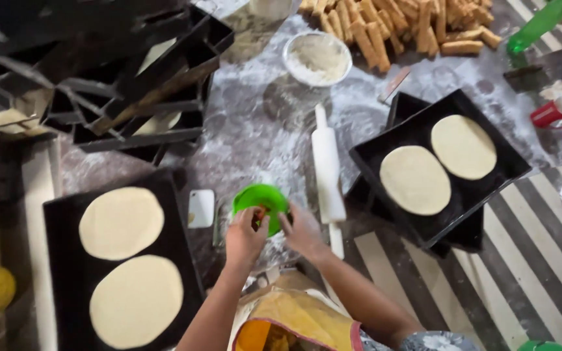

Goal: The person brushes liquid from a green cup onto round dough pieces on a black baking tray using a pastry brush, then docks the dough surfaces with a fork. They dip the brush back into the cup between rounds, then lift the tray and pull a curtain aside.

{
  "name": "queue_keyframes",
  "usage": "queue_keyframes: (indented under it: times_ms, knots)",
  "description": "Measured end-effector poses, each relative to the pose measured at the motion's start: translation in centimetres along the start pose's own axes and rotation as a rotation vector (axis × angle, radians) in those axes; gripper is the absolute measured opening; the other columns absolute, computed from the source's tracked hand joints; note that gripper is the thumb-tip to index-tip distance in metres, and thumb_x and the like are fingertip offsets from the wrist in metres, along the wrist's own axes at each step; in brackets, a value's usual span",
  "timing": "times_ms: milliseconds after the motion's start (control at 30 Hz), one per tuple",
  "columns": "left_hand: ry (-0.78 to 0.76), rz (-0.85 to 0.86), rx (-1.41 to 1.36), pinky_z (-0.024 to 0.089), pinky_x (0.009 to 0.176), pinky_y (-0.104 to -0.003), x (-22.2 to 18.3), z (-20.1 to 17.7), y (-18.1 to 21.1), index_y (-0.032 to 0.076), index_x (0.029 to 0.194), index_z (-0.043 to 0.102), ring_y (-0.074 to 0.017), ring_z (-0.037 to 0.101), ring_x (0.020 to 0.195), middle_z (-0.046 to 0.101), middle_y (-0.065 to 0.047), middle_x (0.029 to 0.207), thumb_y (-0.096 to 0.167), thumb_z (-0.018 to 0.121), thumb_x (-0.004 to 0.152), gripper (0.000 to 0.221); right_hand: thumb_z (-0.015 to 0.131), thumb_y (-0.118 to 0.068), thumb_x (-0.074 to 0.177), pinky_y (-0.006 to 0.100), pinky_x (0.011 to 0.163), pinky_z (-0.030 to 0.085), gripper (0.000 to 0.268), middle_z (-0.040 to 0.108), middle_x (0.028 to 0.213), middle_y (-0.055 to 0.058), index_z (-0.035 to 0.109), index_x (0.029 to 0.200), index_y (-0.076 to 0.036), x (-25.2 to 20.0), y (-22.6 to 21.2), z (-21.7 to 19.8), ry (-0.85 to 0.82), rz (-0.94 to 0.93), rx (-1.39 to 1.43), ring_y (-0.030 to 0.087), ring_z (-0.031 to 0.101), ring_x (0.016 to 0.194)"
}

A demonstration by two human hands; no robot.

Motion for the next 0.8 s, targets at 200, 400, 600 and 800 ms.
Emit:
queue_keyframes:
  times_ms: [200, 400, 600, 800]
  knots:
    - [0.041, 0.013, 0.107, 0.056, 0.074, -0.043, 2.0, 0.0, 1.0, 0.008, 0.1, 0.074, -0.0329, 0.07, 0.084, 0.072, -0.013, 0.096, 0.018, 0.074, 0.085, 0.018, 0.056, -0.033, 0.099, 0.055, 0.075, 0.052, 0.044, 0.072, 0.088, 0.024, 0.06, 0.132, -0.004, 1.6, 1.8, 0.6, -0.336, 0.072, 0.069, 0.046, 0.069, 0.082]
    - [0.29, -0.134, -0.177, 0.056, 0.082, -0.034, -5.4, -7.5, -2.6, 0.005, 0.097, 0.077, -0.0246, 0.071, 0.091, 0.071, -0.012, 0.1, 0.008, 0.069, 0.082, 0.018, 0.056, -0.036, 0.1, 0.055, 0.069, 0.051, 0.038, 0.071, 0.082, 0.025, 0.065, 0.121, -0.006, 1.1, 4.4, 3.2, -0.407, 0.239, 0.125, 0.044, 0.069, 0.078]
    - [0.27, -0.296, -0.509, 0.053, 0.086, -0.028, -9.9, -8.9, -9.0, -0.001, 0.1, 0.075, -0.0143, 0.066, 0.094, 0.068, -0.007, 0.105, 0.004, 0.068, 0.086, 0.015, 0.057, -0.033, 0.101, 0.052, 0.075, 0.054, 0.038, 0.073, 0.093, 0.023, 0.065, 0.127, -0.006, 1.8, 3.1, 2.2, -0.242, 0.172, 0.08, 0.043, 0.07, 0.087]
    - [0.411, -0.314, -1.098, 0.055, 0.089, -0.033, -15.5, -14.9, -16.2, -0.004, 0.106, 0.07, -0.0208, 0.067, 0.097, 0.067, -0.014, 0.116, -0.011, 0.065, 0.088, 0.019, 0.055, -0.029, 0.108, 0.05, 0.087, 0.054, 0.039, 0.072, 0.11, 0.028, 0.064, 0.133, 0.0, 1.4, 3.4, 2.3, -0.141, 0.054, 0.0, 0.044, 0.069, 0.102]
Point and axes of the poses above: each hand's wrist, its own x-axis towards the middle knuckle, its own z-axis out of the palm, y = z × x, the point moved 5 cm from there along x, towards the middle knuckle
